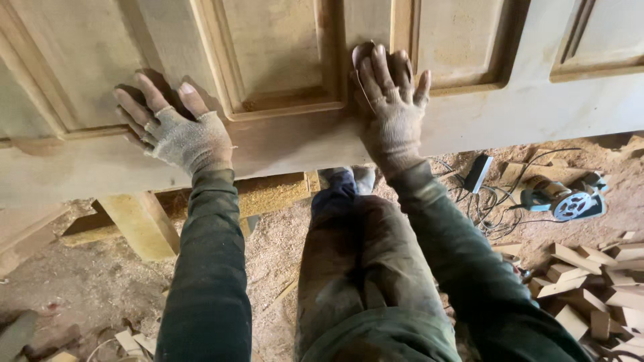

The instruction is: The person sands the surface and the recessed panels of a wooden door using a piece of sandpaper.

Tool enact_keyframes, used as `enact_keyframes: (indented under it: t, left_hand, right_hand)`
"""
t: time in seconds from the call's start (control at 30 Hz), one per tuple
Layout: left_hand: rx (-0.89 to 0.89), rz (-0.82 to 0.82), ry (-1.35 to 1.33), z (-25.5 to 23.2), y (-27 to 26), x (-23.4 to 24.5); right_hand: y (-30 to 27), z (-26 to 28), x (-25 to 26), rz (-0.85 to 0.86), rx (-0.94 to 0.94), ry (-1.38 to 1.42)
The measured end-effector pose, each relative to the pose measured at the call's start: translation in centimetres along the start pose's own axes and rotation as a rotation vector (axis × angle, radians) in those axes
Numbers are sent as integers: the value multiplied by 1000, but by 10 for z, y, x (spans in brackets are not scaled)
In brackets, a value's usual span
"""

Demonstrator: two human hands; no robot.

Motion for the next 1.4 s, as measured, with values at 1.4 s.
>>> enact_keyframes:
  t: [1.4]
  left_hand:
    - [-464,-70,-74,56,53,-9]
  right_hand:
    - [-48,90,-35,4,-101,-39]
Point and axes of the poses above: each hand's wrist, its own y-axis towards the middle knuckle, its own x-axis out of the back of the hand, z = x × y, the point moved 2 cm from there along y, towards the middle knuckle, and after that the axes turned 1 degree about y, right-handed, at the moved point
